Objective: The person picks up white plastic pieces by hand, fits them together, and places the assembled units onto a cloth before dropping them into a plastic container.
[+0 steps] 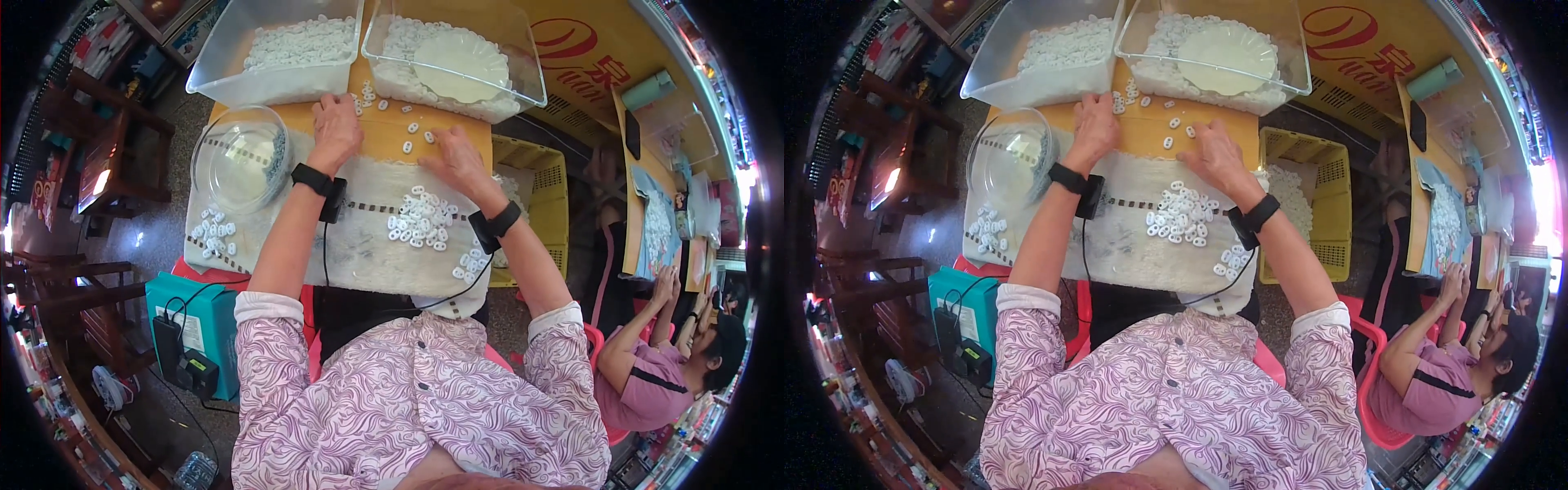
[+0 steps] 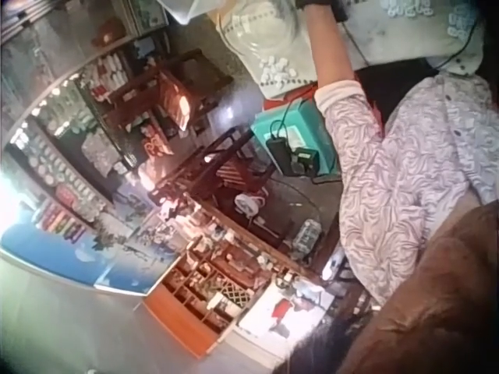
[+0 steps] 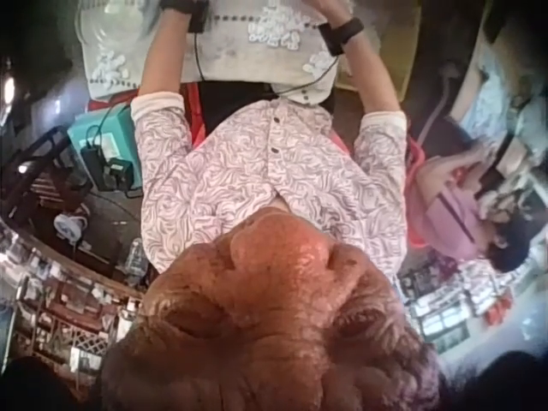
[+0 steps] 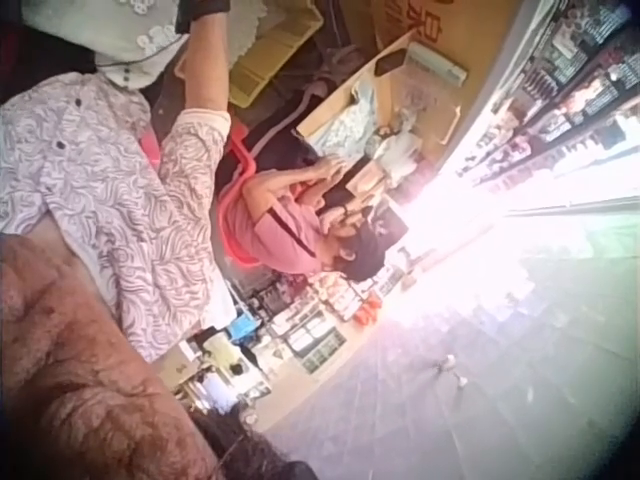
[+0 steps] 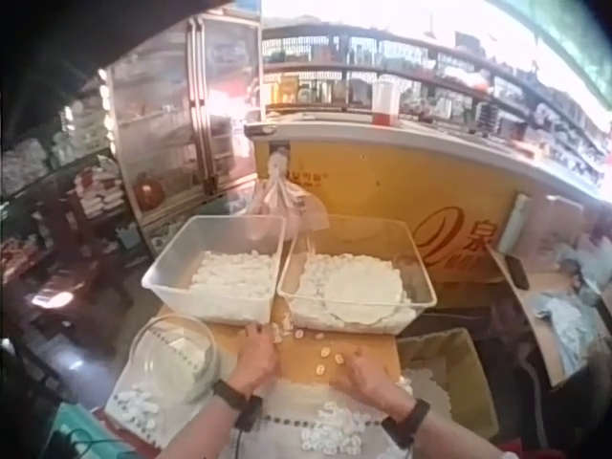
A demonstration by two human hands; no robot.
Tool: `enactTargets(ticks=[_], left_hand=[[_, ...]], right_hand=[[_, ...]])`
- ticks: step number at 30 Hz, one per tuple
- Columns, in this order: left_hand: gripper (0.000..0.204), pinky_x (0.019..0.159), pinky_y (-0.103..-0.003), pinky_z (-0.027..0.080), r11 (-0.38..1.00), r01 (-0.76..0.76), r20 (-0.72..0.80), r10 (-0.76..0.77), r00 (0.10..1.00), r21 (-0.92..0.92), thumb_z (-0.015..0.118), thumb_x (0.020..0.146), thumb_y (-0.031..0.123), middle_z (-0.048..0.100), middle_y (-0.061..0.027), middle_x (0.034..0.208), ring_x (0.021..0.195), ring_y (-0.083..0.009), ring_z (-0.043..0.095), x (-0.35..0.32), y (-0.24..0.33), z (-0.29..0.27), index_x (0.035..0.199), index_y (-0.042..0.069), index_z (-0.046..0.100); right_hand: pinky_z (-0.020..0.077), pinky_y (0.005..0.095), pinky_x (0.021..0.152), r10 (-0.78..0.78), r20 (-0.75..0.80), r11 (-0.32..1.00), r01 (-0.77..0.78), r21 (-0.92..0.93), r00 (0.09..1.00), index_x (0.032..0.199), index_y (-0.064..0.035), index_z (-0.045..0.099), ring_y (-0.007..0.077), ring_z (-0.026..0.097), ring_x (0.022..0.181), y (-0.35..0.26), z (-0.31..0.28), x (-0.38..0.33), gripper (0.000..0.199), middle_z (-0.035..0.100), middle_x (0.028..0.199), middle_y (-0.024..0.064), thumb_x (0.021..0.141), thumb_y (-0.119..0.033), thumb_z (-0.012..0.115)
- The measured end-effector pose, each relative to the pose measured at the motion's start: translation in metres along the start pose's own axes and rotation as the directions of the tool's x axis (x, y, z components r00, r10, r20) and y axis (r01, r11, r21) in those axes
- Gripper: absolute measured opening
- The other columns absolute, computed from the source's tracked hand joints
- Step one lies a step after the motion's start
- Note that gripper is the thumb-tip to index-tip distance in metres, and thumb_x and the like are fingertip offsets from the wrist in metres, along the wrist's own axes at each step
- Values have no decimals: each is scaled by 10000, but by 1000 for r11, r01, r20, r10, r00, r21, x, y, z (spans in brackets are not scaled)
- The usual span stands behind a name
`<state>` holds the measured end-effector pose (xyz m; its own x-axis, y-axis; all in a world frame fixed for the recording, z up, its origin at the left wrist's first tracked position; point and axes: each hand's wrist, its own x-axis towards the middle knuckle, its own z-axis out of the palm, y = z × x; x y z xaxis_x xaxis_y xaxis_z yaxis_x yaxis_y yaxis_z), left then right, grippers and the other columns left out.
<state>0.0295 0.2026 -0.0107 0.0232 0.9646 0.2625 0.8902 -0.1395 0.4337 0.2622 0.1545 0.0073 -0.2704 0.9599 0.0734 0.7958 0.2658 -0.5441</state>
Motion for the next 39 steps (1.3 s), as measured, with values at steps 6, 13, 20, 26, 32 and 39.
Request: enactTargets(ticks=[6,13,20,26,32,39], left_hand=[[303,854,-470,437,1000,6,41,-6,999,15,625,678,32,521,-247,1073,999,-408,491,8,-2,20,975,-20,597],[456,865,-483,423,976,-165,73,177,981,-145,691,683,111,543,-234,1093,992,-424,502,24,3,9,1103,2,548],[941,948,-458,439,993,-92,191,105,976,-76,881,512,315,443,-195,1290,1138,-386,508,34,14,8,1265,8,408],[957,918,-432,471,999,-19,388,1,922,43,879,519,408,435,-164,1298,1150,-355,519,45,23,3,1264,16,426],[726,860,-444,481,999,-21,356,31,934,-31,847,588,358,463,-180,1198,1076,-367,544,35,23,0,1137,11,524],[610,862,-450,468,991,-32,343,74,937,-127,810,629,211,455,-238,1158,1046,-409,527,26,24,2,1124,2,520]], right_hand=[[465,462,831,27,96,999,-25,-23,995,971,19,587,419,546,964,4,13,26,372,499,1034,239,708,-206,725],[446,433,816,12,58,999,-15,43,998,994,46,589,378,527,947,-6,11,34,433,555,921,235,658,-192,725],[476,452,845,103,134,994,-99,-37,986,1096,19,552,416,557,981,-15,4,38,612,470,1103,256,619,-279,791],[475,477,867,103,155,993,-93,-71,982,1139,25,535,443,561,1014,-14,4,46,711,456,1137,284,586,-312,830],[462,470,897,97,174,994,-88,-59,980,1234,3,504,437,544,1058,-9,9,54,784,447,1179,279,594,-306,834],[459,447,919,67,167,998,-69,6,984,1255,-23,509,448,530,1081,-7,14,61,712,443,1199,291,643,-247,795]])
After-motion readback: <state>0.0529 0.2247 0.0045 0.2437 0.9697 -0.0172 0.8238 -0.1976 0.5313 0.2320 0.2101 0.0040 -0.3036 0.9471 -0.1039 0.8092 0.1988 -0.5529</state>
